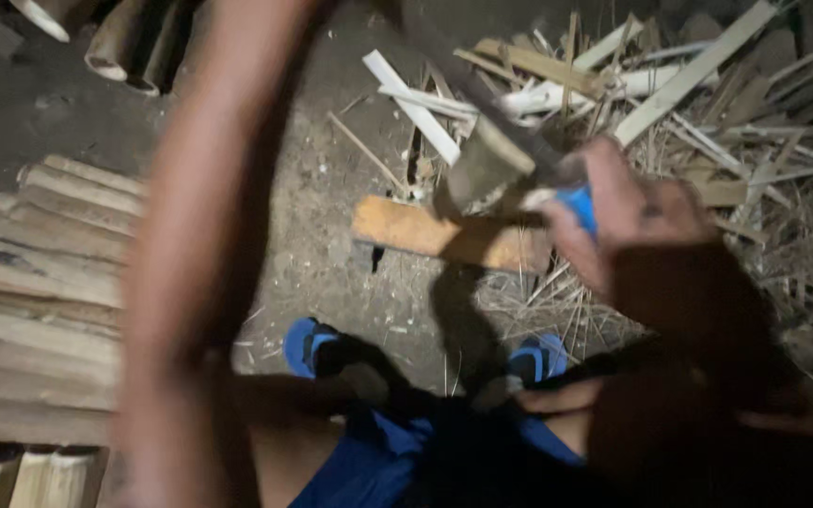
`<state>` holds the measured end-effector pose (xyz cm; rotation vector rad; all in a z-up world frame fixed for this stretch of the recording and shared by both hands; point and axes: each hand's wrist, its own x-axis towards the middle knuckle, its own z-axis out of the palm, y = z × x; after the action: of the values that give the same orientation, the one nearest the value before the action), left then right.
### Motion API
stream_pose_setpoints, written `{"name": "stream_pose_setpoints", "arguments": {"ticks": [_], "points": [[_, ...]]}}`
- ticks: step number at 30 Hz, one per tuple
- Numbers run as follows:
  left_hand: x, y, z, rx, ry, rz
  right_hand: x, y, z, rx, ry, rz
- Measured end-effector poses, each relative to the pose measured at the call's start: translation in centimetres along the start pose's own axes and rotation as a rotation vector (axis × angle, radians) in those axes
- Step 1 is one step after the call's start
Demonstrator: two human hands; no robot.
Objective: The person splits bamboo poles into thin strips using a knife and a wooden block. They repeatedly position each bamboo piece on the block and strike it with the knife to separate the material, discarding the resulting strips to the side.
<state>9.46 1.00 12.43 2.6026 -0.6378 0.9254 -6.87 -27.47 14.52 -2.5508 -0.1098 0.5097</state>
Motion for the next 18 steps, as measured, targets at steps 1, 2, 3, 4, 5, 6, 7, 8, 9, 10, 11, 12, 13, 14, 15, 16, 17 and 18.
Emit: {"name": "stream_pose_setpoints", "arguments": {"ticks": [1, 2, 3, 4, 5, 6, 7, 8, 9, 10, 11, 12, 13, 14, 15, 16, 17, 18], "points": [[-1.2, 0.3, 1.2, 0.040, -0.078, -0.045, 1.1, 0.6, 0.9, -0.090, -0.012, -0.073], [-2.6, 1.1, 1.9, 0.064, -0.152, -0.078, 2.1, 1.1, 2.1, -0.180, -0.024, -0.147], [-2.1, 0.9, 2.0, 0.085, -0.185, -0.075, 3.3, 1.2, 3.3, -0.222, -0.010, -0.159], [-1.1, 0.6, 1.5, 0.101, -0.193, -0.057, 4.3, 1.2, 4.2, -0.263, 0.003, -0.171], [-1.9, 1.3, 0.7, 0.104, -0.229, -0.050, 3.9, 1.8, 4.7, -0.296, 0.028, -0.207], [-2.2, 1.7, -0.5, 0.082, -0.283, -0.059, 3.0, 2.6, 4.8, -0.329, 0.054, -0.244], [0.5, 0.8, -1.4, 0.028, -0.364, -0.073, 4.0, 2.7, 3.5, -0.367, 0.128, -0.293], [2.8, -0.2, -2.3, 0.052, -0.343, -0.093, 4.6, 2.9, 1.6, -0.286, 0.073, -0.174], [2.4, -0.6, -3.0, 0.058, -0.357, -0.138, 3.2, 3.8, 0.8, -0.202, -0.025, -0.041], [1.7, -1.1, -3.0, 0.064, -0.371, -0.182, 2.5, 4.4, 0.4, -0.120, -0.120, 0.095], [0.8, -1.9, -2.2, 0.067, -0.398, -0.223, 2.7, 5.0, 0.5, -0.070, -0.116, -0.040], [-0.6, -2.3, -1.0, 0.079, -0.368, -0.234, 2.9, 5.7, 0.9, -0.018, -0.108, -0.173], [-2.0, -2.2, 0.4, 0.106, -0.326, -0.237, 3.6, 6.0, 1.5, 0.027, -0.078, -0.322], [-2.6, -1.8, 2.2, 0.159, -0.263, -0.243, 5.7, 5.6, 3.7, -0.058, -0.091, -0.289], [-4.5, -0.9, 3.7, 0.213, -0.267, -0.269, 7.8, 5.3, 6.4, -0.143, -0.113, -0.254], [-6.1, 0.2, 5.0, 0.234, -0.302, -0.286, 8.8, 5.7, 8.7, -0.597, -0.128, -0.233], [-6.1, 0.4, 5.8, 0.234, -0.312, -0.279, 9.5, 6.9, 9.4, -0.406, -0.151, -0.158], [-5.5, 0.8, 6.7, -0.092, -0.550, -0.393, 10.3, 8.0, 9.9, -0.212, -0.173, -0.086]]}}
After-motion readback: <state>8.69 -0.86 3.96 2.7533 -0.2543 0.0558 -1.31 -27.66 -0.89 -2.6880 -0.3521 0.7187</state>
